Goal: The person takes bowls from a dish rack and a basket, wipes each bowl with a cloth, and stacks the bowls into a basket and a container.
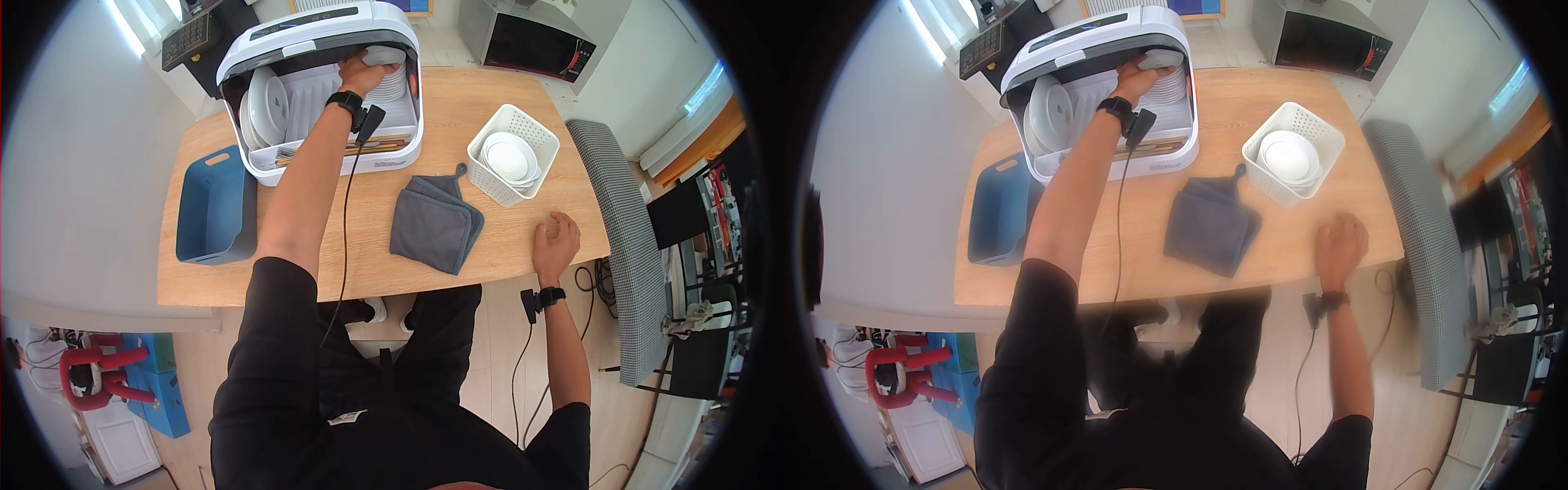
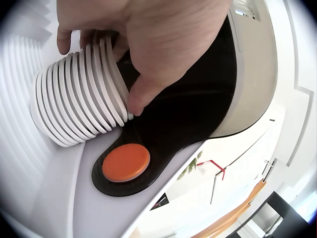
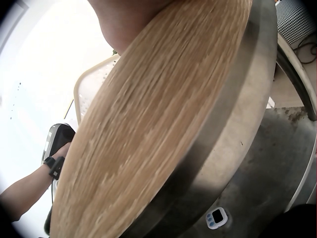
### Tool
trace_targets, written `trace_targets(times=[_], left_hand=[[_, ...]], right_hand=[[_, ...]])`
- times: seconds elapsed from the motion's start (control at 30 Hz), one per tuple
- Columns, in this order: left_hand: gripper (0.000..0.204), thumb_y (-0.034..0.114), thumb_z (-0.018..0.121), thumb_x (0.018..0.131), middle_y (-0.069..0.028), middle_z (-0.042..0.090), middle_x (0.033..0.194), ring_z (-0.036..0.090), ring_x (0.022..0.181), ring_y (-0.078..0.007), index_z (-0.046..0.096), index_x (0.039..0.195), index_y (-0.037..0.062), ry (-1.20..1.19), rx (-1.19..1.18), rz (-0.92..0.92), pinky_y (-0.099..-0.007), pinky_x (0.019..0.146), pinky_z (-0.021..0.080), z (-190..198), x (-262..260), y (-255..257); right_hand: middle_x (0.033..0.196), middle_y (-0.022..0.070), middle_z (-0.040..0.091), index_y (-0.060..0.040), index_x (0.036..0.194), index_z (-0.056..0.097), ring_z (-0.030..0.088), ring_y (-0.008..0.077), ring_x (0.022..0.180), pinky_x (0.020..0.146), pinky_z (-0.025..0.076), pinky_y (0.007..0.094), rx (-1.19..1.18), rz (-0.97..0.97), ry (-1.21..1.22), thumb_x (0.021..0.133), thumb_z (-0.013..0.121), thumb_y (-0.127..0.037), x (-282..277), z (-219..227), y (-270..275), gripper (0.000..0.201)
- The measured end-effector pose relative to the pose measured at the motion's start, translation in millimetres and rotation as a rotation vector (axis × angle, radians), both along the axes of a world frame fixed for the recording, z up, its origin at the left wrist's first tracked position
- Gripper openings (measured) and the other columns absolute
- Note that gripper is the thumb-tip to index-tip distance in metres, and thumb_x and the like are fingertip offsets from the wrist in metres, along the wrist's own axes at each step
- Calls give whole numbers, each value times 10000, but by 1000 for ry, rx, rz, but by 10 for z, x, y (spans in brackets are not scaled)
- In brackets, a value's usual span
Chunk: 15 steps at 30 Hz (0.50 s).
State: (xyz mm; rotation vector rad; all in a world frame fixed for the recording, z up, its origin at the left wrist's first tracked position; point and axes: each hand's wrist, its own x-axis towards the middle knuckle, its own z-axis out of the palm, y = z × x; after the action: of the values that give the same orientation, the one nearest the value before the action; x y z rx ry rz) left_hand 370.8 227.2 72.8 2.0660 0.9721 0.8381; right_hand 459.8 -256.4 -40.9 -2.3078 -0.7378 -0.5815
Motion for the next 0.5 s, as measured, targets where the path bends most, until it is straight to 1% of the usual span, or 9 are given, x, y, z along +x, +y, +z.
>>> trace_targets(times=[0.13,0.2,0.27,0.33,0.37,0.4,0.43,0.47,0.5], left_hand=[[809,548,855,684,-159,589,1415,404,1358,-378,659,1322,92,18,117,10,-427,1162,333,7,-85,-33],[827,558,854,678,-223,586,1391,432,1338,-394,663,1302,49,-22,219,16,-444,1143,359,-103,-75,62],[825,539,862,681,-260,575,1373,434,1344,-402,662,1285,15,-49,326,24,-451,1132,375,-113,-175,-5],[703,447,875,698,-221,606,1285,485,1279,-386,685,1223,21,-139,488,131,-442,1104,396,-183,-248,-129],[703,447,875,698,-221,606,1285,485,1279,-386,685,1223,21,-139,484,109,-442,1104,396,-186,-262,-264],[607,373,867,717,-201,608,1232,516,1221,-369,691,1184,26,-218,498,137,-432,1067,416,-182,-299,-387],[513,298,859,736,-181,609,1180,547,1163,-352,697,1145,32,-295,509,169,-422,1031,436,-170,-360,-514],[513,298,859,736,-181,609,1180,547,1163,-352,697,1145,32,-295,505,158,-422,1031,436,-152,-401,-655],[436,243,838,751,-162,615,1121,566,1099,-336,701,1113,41,-339,518,43,-411,994,448,-141,-413,-817]], right_hand=[[1196,176,642,-34,1160,658,535,387,1202,1059,380,510,4,-9,-21,834,688,-167,23,-48,9,354],[1201,180,634,-43,1149,659,534,393,1195,1054,380,516,4,13,-30,828,697,-180,62,-90,-26,352],[1199,180,629,-47,1145,660,532,394,1192,1050,381,519,-1,-8,-29,822,701,-184,46,-82,-45,354],[1197,181,624,-51,1141,660,530,396,1189,1045,382,521,2,-23,-28,816,706,-189,22,-70,-27,356],[1210,144,635,-59,1130,670,531,351,1207,1062,375,485,-16,-48,-24,808,706,-178,15,-61,-16,345],[1223,108,646,-67,1119,679,532,307,1226,1078,367,450,-34,-69,-20,801,706,-168,17,-58,-9,335],[1225,97,647,-71,1123,678,529,297,1233,1081,363,445,-44,-89,-38,804,701,-177,27,-81,-11,336],[1225,97,647,-71,1123,678,529,297,1233,1081,363,445,-46,-100,-35,804,701,-177,23,-77,-14,336],[1227,94,647,-74,1123,678,527,294,1236,1083,360,444,-34,-86,-31,805,702,-179,17,-63,-11,336]])
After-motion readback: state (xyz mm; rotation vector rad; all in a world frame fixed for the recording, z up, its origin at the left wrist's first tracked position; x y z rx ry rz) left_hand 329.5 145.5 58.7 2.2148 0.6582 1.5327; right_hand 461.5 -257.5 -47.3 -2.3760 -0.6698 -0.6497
